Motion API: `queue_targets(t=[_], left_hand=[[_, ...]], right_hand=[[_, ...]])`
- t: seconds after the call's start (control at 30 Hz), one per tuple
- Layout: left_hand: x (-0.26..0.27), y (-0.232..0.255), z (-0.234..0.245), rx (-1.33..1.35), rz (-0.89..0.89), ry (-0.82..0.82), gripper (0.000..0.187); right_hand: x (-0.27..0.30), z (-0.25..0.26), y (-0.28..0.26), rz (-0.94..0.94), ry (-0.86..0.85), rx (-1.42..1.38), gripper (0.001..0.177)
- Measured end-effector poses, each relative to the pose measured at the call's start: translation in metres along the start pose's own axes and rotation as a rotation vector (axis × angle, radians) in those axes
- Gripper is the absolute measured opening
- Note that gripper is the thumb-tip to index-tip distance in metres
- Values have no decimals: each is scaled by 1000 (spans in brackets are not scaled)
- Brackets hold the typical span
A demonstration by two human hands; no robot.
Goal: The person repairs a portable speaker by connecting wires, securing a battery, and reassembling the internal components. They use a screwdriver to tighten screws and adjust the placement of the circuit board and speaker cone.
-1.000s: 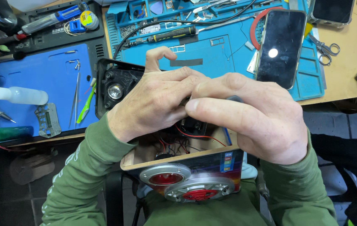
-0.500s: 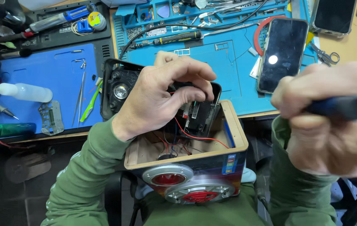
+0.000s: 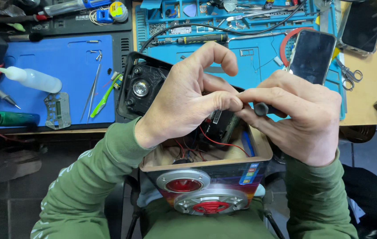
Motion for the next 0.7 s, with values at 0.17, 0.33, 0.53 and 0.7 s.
queue_targets(t=[0.17,0.33,0.53,0.7], left_hand=[[3,6,-2,-11,7,-33,32],[7,15,0,-105,-20,-95,30],[26,39,9,-341,-173,-58,24],[51,39,6,-557,-273,24,21]], right_hand=[[2,-3,3,57,-4,25,13],[5,-5,3,126,42,20,17],[4,-5,-1,117,-71,-7,17],[6,-13,7,111,-200,43,16]])
Point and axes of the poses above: each hand's wrist, its own x-axis away from the middle knuckle, its own z-axis out of the back of the hand, y = z × x, the point moved 2 cm from there along -x, towards the middle knuckle, and after that the axes turned 11 degrees about -z, right-handed, at the moved point
